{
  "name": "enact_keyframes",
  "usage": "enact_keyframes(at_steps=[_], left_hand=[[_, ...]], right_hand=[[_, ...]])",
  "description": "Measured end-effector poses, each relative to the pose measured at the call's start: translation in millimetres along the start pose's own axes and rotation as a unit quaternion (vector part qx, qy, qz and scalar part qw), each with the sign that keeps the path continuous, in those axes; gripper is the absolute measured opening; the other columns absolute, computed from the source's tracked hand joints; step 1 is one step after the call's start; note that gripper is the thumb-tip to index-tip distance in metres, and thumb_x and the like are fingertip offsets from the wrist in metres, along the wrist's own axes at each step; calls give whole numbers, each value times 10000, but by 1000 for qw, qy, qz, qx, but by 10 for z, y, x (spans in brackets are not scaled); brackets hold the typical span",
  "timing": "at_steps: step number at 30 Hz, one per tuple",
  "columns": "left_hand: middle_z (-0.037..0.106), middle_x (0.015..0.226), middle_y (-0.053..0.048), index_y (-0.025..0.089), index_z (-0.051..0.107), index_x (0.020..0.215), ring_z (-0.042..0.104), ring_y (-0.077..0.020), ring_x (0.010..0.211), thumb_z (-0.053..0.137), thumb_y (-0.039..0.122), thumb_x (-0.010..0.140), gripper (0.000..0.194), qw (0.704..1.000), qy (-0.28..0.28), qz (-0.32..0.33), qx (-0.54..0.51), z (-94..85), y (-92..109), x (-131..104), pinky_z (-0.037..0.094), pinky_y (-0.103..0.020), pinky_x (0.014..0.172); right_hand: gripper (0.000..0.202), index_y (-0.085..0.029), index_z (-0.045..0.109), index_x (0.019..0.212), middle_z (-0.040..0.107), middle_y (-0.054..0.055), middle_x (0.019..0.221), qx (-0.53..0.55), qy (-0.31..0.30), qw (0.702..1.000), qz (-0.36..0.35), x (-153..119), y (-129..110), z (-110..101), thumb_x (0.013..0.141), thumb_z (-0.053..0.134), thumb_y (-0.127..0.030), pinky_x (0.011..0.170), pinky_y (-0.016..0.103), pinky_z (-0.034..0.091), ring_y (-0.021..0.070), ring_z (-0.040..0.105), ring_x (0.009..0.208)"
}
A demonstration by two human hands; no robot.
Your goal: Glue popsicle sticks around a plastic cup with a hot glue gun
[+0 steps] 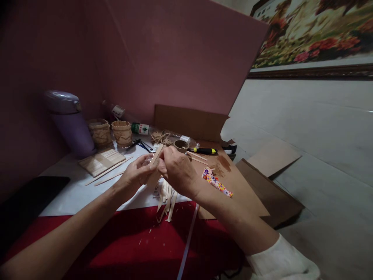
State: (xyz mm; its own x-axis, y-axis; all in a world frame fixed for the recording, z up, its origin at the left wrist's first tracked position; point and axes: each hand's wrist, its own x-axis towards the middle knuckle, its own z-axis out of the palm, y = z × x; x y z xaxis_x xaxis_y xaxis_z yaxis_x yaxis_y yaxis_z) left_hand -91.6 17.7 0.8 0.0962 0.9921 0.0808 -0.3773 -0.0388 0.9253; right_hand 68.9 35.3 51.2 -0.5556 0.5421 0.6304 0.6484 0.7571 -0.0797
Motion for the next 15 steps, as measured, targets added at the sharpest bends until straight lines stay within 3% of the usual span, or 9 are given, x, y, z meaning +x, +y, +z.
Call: enact_keyframes(at_steps=[5, 11, 15], left_hand=[[639, 990, -62, 176, 537, 1136, 624, -199, 835, 799, 359, 663, 571, 1000, -2, -13, -7, -17, 6, 7, 464, -306, 709], [642, 975, -58, 171, 545, 1137, 627, -188, 817, 800, 358, 659, 573, 1000, -1, -8, -10, -11, 2, 10, 461, -301, 717], [658, 990, -71, 170, 569, 1151, 634, -208, 857, 821, 385, 625, 622, 1000, 21, 7, 10, -16, -18, 11, 463, -302, 735]], right_hand=[[84, -170, 525, 844, 600, 57, 814, 86, 66, 993, 37, 31, 16, -61, 904, 469, -155, 656, 282, 421, 154, 536, 708], [136, -153, 585, 874, 626, 67, 841, 32, -32, 999, 1, 8, -23, -122, 927, 460, -147, 688, 299, 422, 168, 559, 740], [162, -124, 609, 884, 645, 109, 876, -42, -42, 998, -26, -14, -51, -93, 917, 454, -156, 660, 309, 412, 189, 558, 750]])
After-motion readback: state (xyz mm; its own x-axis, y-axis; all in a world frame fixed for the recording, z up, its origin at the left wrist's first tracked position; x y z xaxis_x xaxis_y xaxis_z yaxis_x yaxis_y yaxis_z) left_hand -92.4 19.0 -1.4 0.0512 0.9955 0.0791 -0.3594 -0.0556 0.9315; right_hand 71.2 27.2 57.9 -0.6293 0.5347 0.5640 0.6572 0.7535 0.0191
